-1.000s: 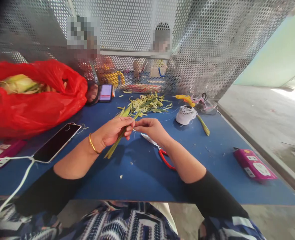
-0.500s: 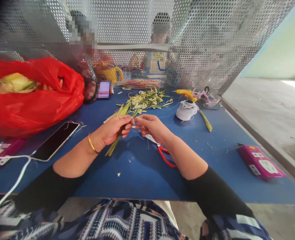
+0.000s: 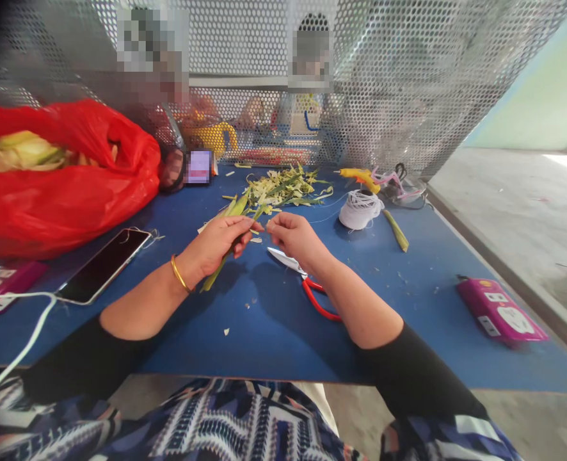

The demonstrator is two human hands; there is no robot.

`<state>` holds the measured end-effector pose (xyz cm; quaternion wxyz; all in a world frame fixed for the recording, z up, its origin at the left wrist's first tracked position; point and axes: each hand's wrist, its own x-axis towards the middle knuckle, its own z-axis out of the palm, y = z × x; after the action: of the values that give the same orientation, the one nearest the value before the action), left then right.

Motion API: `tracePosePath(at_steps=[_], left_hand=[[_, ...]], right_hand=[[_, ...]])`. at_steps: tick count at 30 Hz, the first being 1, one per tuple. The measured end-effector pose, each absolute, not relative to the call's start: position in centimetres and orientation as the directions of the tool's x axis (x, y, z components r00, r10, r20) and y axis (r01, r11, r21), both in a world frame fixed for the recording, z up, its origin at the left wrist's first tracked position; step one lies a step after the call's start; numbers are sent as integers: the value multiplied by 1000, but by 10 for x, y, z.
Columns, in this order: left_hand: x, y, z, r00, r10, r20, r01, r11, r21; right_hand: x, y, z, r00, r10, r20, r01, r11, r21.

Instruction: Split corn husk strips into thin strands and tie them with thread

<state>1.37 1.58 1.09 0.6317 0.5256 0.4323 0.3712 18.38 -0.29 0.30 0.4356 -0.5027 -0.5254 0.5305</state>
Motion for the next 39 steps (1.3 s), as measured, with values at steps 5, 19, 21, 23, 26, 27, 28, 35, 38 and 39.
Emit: tracePosePath(at_steps=[5,19,21,23,26,27,28,35,38,39], left_hand=[[14,13,10,396,901,-176,-27,203,979],[8,17,7,372,925,78,470,-260,844],[7,18,9,368,923,112,564,-317,762],[7,17,11,412,903,122,621,-376,687],[6,16,13,591,801,96,595,-513,619],[6,16,13,660,746,87,553,-561,616],[6,15,13,716,693,87,504,-599,622],[3,20,13,544,772,329,457,-602,655],[3,22,13,383,866,322,597,-498,628],[4,22,13,354,884,305,650,-467,600]], right_hand=[[185,-1,4,-55,996,77,211,87,-974],[197,-10,19,-47,930,365,680,297,-670],[200,-12,21,-99,918,384,680,344,-647],[202,-12,22,-165,903,396,663,399,-634],[205,-10,20,-255,885,389,603,460,-651],[207,-7,18,-275,886,373,577,463,-673],[209,-4,16,-287,892,350,547,452,-704],[212,16,-4,-228,945,233,359,304,-882],[198,7,-9,-135,908,397,481,411,-774],[193,2,-10,-136,871,472,556,461,-691]])
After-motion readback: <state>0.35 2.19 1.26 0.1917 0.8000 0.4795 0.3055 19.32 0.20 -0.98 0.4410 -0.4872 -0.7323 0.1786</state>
